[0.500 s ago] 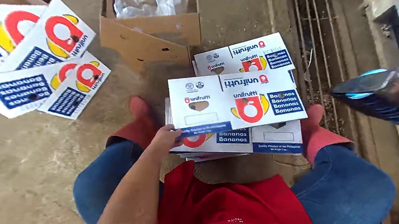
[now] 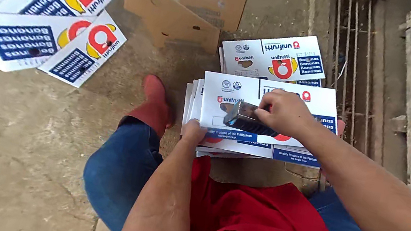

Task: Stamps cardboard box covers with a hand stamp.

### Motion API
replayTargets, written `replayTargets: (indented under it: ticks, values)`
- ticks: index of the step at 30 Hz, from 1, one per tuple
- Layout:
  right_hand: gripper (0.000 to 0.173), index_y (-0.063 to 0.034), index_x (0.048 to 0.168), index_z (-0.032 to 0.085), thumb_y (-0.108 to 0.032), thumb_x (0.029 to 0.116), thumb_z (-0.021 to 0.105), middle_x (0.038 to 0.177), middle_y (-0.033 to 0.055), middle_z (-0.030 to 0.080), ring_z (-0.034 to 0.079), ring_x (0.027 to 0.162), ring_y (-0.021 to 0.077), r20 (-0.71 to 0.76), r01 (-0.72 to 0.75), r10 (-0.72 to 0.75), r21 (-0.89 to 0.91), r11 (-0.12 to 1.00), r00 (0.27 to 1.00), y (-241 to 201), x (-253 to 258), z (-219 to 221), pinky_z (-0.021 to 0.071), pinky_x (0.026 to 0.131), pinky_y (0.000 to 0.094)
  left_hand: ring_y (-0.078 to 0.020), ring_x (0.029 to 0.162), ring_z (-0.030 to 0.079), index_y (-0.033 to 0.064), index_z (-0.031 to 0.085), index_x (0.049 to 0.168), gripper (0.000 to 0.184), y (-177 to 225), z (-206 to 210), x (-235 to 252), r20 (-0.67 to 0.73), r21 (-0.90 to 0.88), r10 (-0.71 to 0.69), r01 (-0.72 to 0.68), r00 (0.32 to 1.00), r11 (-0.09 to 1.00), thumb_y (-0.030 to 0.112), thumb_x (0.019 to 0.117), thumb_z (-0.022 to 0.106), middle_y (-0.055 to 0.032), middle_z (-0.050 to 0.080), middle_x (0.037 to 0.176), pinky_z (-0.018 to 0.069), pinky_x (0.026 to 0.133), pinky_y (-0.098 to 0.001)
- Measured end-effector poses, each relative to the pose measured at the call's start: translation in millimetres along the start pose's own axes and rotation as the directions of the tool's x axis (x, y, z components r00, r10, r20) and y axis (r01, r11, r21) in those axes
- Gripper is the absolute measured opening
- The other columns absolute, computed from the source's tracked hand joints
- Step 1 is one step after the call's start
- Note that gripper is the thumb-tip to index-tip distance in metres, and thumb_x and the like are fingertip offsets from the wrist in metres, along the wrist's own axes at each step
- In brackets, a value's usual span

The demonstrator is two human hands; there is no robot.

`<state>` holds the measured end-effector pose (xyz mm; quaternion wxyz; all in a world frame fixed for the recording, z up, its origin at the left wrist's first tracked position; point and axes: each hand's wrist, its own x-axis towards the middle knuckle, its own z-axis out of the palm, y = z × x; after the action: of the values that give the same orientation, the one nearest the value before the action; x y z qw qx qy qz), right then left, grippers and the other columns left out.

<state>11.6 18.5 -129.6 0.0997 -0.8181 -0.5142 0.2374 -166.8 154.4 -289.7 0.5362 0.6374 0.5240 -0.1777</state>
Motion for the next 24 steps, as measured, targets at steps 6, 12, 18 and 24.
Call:
replayTargets:
  ticks: [6, 12, 18, 24]
  values:
    - [0.019, 0.0042, 0.099, 0.07, -0.012, 0.0995, 0.061, 0.099, 0.0213, 0.065, 0.066, 0.094, 0.0381, 0.14, 0.038, -0.021, -0.122, 0.992, 0.99, -23, 33, 16, 0.0515, 0.078, 0.0563, -0.043, 0.117, 0.062, -0.0118, 0.058, 0.126, 0.04, 6, -6, -4, 0.023, 0.032, -0.033, 0.032, 0.999, 0.999, 0.018, 0.1004, 0.067, -0.0325, 0.061, 0.125, 0.0495, 0.1, -0.0576]
    - [0.018, 0.0043, 0.097, 0.07, -0.012, 0.0994, 0.06, 0.099, 0.021, 0.065, 0.066, 0.094, 0.0375, 0.164, 0.049, -0.023, -0.155, 0.987, 0.986, -33, 43, 24, 0.0511, 0.077, 0.0552, -0.0331, 0.098, 0.069, -0.008, 0.057, 0.129, 0.037, 2, -4, 5, 0.072, -0.128, -0.086, 0.095, 0.994, 0.987, 0.014, 0.1006, 0.066, -0.0272, 0.064, 0.119, 0.0572, 0.088, -0.0473]
    - [0.018, 0.0074, 0.101, 0.068, -0.008, 0.0981, 0.059, 0.103, 0.0266, 0.064, 0.069, 0.084, 0.0423, 0.039, 0.037, -0.03, -0.18, 0.983, 0.999, -41, 25, 58, 0.0548, 0.067, 0.056, -0.0304, 0.095, 0.069, -0.0051, 0.057, 0.13, 0.035, -1, -3, 9, 0.082, -0.191, -0.124, 0.138, 0.989, 0.972, 0.011, 0.1001, 0.066, -0.0252, 0.064, 0.117, 0.0583, 0.084, -0.0443]
    - [0.019, 0.0067, 0.101, 0.069, -0.008, 0.0986, 0.057, 0.105, 0.027, 0.066, 0.07, 0.093, 0.0435, 0.027, -0.013, 0.017, -0.143, 0.99, 0.999, -36, 42, 54, 0.055, 0.072, 0.0584, -0.0336, 0.097, 0.068, -0.0062, 0.058, 0.128, 0.034, -3, -1, 10, 0.065, -0.202, -0.105, 0.116, 0.992, 0.972, 0.011, 0.0996, 0.066, -0.0266, 0.064, 0.118, 0.0574, 0.086, -0.0493]
